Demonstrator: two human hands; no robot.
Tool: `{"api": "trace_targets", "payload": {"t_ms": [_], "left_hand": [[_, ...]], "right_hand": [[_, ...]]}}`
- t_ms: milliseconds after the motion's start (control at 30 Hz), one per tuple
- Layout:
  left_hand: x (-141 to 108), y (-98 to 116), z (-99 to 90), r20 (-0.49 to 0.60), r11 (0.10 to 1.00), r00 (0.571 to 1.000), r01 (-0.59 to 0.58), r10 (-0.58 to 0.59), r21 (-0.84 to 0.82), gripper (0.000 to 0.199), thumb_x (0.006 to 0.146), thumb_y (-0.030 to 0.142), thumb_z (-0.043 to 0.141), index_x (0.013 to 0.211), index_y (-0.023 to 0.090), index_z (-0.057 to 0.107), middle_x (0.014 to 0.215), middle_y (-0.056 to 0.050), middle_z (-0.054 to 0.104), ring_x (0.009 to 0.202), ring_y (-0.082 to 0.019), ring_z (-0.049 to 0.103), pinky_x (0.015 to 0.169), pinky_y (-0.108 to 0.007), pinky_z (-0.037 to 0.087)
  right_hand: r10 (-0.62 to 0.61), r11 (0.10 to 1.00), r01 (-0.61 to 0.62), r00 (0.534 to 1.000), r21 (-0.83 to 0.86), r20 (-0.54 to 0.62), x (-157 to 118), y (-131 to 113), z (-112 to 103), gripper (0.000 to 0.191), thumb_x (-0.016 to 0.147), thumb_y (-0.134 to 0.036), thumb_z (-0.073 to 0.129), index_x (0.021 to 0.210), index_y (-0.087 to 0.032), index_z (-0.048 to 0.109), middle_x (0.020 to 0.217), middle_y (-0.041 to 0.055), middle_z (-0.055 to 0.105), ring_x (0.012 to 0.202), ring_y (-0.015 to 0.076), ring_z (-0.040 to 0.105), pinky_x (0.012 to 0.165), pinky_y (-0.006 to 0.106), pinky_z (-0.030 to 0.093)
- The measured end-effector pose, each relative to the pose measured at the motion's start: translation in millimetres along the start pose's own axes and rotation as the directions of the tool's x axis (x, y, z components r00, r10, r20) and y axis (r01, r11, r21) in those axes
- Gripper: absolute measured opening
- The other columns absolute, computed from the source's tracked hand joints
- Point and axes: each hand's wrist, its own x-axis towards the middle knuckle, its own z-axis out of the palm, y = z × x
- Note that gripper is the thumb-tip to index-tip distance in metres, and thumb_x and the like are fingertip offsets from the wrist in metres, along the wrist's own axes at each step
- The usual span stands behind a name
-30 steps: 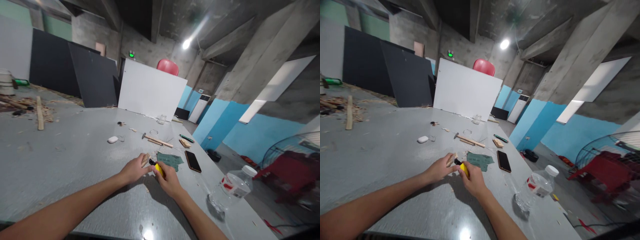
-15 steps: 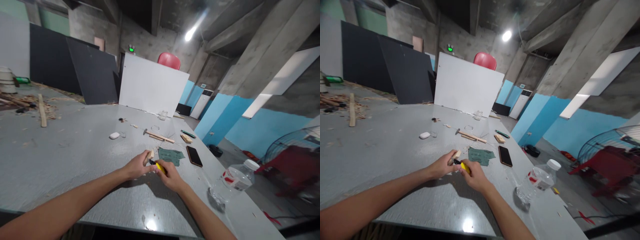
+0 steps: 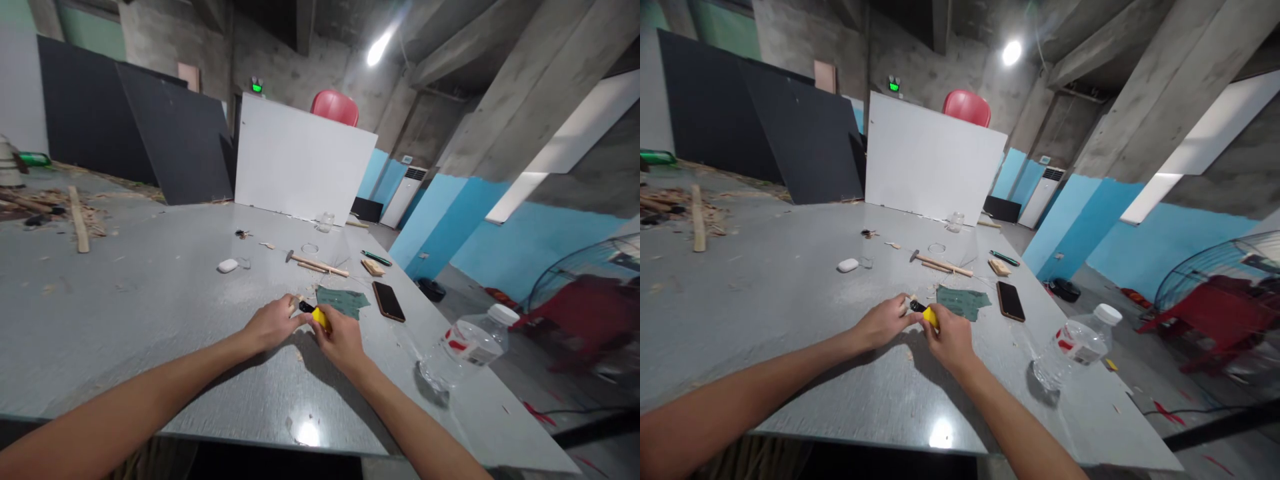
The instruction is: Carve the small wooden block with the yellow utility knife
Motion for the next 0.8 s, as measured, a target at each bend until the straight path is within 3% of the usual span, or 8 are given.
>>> {"api": "trace_targets", "payload": {"t_ms": [233,433,500,600,633,800], "left_hand": [[2.5,1.5,-2.4,-0.017,0.986,0.996,0.088,-0.086,0.141,0.055,0.087,0.076,0.052,0.095,0.022,0.060,0.093,-0.010,0.073,0.084,-0.030,0.067,0.065,-0.031,0.032],[1.7,2.3,-1.3,-0.031,0.991,0.994,0.108,-0.106,0.081,0.054,0.087,0.075,0.051,0.091,0.022,0.060,0.090,-0.009,0.072,0.082,-0.028,0.066,0.065,-0.031,0.032],[-2.5,5.6,1.4,-0.017,0.994,0.994,0.108,-0.107,0.032,0.050,0.090,0.071,0.051,0.089,0.022,0.060,0.086,-0.007,0.071,0.077,-0.025,0.064,0.065,-0.031,0.032],[-8.1,10.9,5.6,0.039,0.988,0.998,0.061,-0.056,-0.140,0.046,0.090,0.068,0.055,0.089,0.022,0.060,0.083,-0.004,0.068,0.070,-0.020,0.060,0.065,-0.029,0.034],[-8.8,11.9,6.3,0.041,0.977,0.999,0.038,-0.030,-0.211,0.046,0.088,0.068,0.058,0.090,0.022,0.060,0.083,-0.004,0.067,0.070,-0.019,0.059,0.065,-0.029,0.035],[-3.2,8.0,2.3,-0.006,0.927,1.000,0.001,-0.003,-0.375,0.053,0.079,0.067,0.071,0.100,0.021,0.058,0.083,0.000,0.057,0.073,-0.016,0.052,0.068,-0.027,0.039]], "right_hand": [[0.074,0.994,-0.077,0.996,-0.080,-0.041,-3.5,-5.7,9.3,0.035,0.100,-0.046,0.051,0.111,-0.018,0.069,0.089,0.0060,0.077,0.079,0.0209,0.071,0.064,0.027,0.033],[0.084,0.992,-0.094,0.990,-0.085,-0.114,4.5,-5.2,8.7,0.040,0.101,-0.049,0.048,0.110,-0.016,0.068,0.087,0.0083,0.075,0.072,0.0198,0.066,0.062,0.026,0.031],[0.154,0.983,-0.173,0.959,-0.063,-0.237,13.3,0.9,-2.3,0.045,0.102,-0.054,0.045,0.107,-0.015,0.067,0.080,0.0079,0.072,0.066,0.0185,0.061,0.061,0.026,0.031],[0.264,0.960,-0.277,0.864,0.034,-0.428,23.0,16.3,-20.4,0.051,0.101,-0.059,0.042,0.106,-0.014,0.065,0.074,0.0057,0.067,0.061,0.0167,0.054,0.061,0.026,0.033],[0.264,0.963,-0.264,0.865,0.061,-0.428,23.7,21.2,-23.8,0.051,0.100,-0.059,0.043,0.105,-0.014,0.065,0.073,0.0049,0.065,0.061,0.0162,0.053,0.061,0.026,0.033],[0.133,0.987,-0.109,0.969,0.121,-0.207,14.3,22.6,-15.5,0.044,0.098,-0.055,0.047,0.105,-0.015,0.066,0.076,0.0044,0.067,0.063,0.0160,0.056,0.062,0.026,0.037]]}}
